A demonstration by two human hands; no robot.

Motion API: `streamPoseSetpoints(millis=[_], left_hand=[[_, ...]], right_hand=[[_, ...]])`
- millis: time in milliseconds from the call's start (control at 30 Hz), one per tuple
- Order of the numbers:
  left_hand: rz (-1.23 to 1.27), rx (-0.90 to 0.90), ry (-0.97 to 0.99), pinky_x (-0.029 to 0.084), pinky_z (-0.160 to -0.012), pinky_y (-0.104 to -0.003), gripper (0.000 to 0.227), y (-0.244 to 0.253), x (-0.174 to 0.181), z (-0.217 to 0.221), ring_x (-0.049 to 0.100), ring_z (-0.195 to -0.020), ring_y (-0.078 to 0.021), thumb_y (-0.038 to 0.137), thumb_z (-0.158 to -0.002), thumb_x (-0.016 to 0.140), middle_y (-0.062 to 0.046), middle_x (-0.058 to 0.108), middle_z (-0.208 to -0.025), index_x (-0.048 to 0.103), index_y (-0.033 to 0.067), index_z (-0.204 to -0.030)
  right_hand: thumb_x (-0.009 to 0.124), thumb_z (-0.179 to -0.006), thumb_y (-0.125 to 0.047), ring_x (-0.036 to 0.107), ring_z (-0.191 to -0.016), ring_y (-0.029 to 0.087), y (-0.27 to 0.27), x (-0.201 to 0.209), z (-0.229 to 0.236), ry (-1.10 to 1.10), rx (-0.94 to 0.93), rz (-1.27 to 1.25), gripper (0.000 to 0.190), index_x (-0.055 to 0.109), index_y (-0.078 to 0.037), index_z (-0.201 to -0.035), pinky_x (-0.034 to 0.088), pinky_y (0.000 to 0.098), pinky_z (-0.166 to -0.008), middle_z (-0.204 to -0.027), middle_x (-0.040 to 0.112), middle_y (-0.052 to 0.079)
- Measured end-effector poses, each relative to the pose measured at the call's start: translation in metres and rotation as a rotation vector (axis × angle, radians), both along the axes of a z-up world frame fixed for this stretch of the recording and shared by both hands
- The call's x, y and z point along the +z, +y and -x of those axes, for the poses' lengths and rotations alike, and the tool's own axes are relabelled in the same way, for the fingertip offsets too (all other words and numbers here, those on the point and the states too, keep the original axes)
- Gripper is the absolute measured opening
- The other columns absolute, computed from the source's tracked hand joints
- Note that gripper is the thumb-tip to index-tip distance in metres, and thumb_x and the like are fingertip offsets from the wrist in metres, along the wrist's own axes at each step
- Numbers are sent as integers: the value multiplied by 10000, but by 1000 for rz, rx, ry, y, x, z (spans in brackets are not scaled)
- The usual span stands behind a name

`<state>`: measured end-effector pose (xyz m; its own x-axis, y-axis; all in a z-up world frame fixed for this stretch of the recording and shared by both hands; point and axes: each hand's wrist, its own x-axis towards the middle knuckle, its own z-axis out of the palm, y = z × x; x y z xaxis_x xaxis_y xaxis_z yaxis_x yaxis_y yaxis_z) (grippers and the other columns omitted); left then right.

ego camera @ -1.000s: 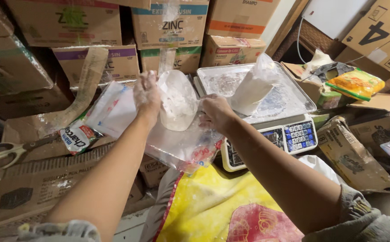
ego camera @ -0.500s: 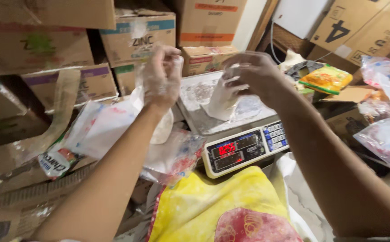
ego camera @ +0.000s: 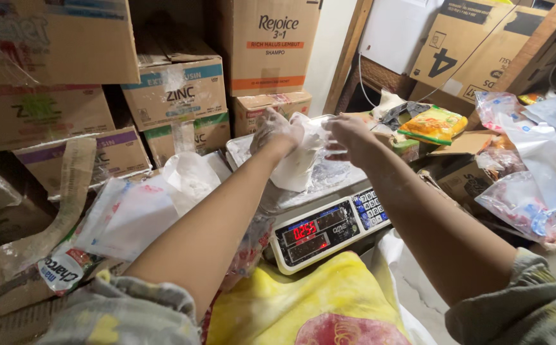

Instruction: The person scoops white powder from a large sack into small plastic bags and weighs them on a digital scale. They adjust the powder to reach a target weight, then tie the bags and place them on the floor.

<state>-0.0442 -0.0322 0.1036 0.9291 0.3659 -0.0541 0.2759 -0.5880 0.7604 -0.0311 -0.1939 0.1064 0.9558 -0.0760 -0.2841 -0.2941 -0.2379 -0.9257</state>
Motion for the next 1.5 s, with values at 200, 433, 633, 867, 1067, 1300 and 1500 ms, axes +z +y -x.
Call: streamPoseSetpoints(millis=[200, 433, 633, 867, 1067, 1300, 1500], left_hand=[[218, -148, 129, 648, -768, -501, 527, 7, -21, -24, 761, -932, -346, 191, -869, 614, -173, 700, -1105, 527, 40, -1367], [801, -146, 209, 543, -557, -434, 121, 4, -35, -60, 619, -591, -208, 258, -859, 659, -15, 596, -722, 635, 150, -809], [812, -98, -19, 502, -430, -349, 80, 5, -3, -56, 596, -486, -149, 71, -855, 636, -45, 623, -628, 669, 79, -783], [324, -63, -126, 538, -485, -353, 44, 16, 63, -18, 714, -594, -199, 29, -847, 677, -118, 713, -701, 690, -11, -833], [-116, -48, -127, 602, -819, -382, 449, 14, 75, -11, 701, -1054, -327, 96, -775, 809, -206, 677, -1178, 591, 19, -1160], [-226, -89, -44, 557, -946, -441, 640, 25, 51, -9, 631, -1175, -332, 218, -827, 816, -191, 594, -1336, 487, 56, -1352], [32, -106, 123, 657, -871, -329, 886, 17, 57, 8, 747, -985, -235, 305, -826, 870, -182, 532, -1264, 339, 43, -1485]], right_hand=[[614, -915, -160, 606, -923, 254, -5, -43, -30, 179, 8, -305, 217, 587, -104, -1123, 562, 429, -843, -1124, 569, 102], [648, -892, -178, 596, -926, 205, -13, -30, -39, 364, -80, -509, 204, 572, -64, -1043, 521, 387, -856, -970, 590, 50], [602, -923, -54, 620, -823, 155, -11, 9, -30, 187, -4, -441, 113, 612, -36, -1034, 593, 340, -826, -927, 611, 61], [692, -884, 10, 694, -644, 160, 7, 72, -4, -85, -49, 124, 196, 739, -68, -1058, 613, 308, -554, -856, 702, 112], [668, -880, 68, 696, -584, 154, 13, 99, 12, -254, 99, 472, 174, 765, -21, -993, 609, 306, -502, -825, 743, 99], [748, -908, -133, 652, -610, 129, -3, 97, 20, -313, 40, 395, 137, 759, -63, -1024, 602, 308, -563, -807, 693, 89], [770, -851, -110, 701, -649, 174, 14, 63, 19, 45, 158, 201, 137, 767, -94, -988, 644, 305, -599, -880, 739, 91]])
